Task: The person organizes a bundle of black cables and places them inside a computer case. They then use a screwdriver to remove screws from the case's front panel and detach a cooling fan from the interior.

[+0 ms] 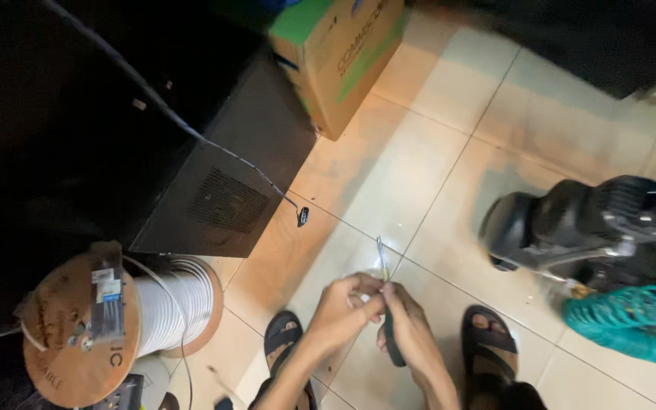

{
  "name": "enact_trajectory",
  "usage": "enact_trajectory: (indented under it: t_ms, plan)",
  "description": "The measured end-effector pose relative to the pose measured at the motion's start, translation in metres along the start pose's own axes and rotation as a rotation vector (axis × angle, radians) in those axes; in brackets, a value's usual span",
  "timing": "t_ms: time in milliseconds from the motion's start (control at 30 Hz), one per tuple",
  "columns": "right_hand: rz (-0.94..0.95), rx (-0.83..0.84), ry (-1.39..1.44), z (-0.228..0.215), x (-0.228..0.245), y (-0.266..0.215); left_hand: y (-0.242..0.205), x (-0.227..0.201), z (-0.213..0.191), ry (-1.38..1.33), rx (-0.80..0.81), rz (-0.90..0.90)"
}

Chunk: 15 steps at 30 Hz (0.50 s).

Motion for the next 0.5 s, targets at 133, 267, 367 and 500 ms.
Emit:
enact_trajectory:
  t_ms: [133,267,367,500]
  plan:
    - [-0.058,-0.064,0.040,-0.003,-0.013,0.066,0.085,0.049,-0.040,-0.015,-0.143,0.068]
    - [-0.024,-0.051,0.082,0.009,-0.014,0.126,0.147,0.096,-0.072,-0.008,-0.238,0.023]
    - [0.028,-0.074,0.103,0.014,-0.028,0.173,0.187,0.131,-0.090,-0.028,-0.232,-0.037]
    - [0.014,-0.072,0.070,0.010,-0.057,0.232,0.269,0.170,-0.126,0.305,-0.365,0.035]
Point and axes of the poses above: each hand's wrist, its own y-axis towards the middle knuckle, its own z-axis out of the palm, x = y × z, the point moved 7 cm from there along y, towards the middle knuckle, and after that the axes turned 6 degrees about x, right-handed, at the moved point
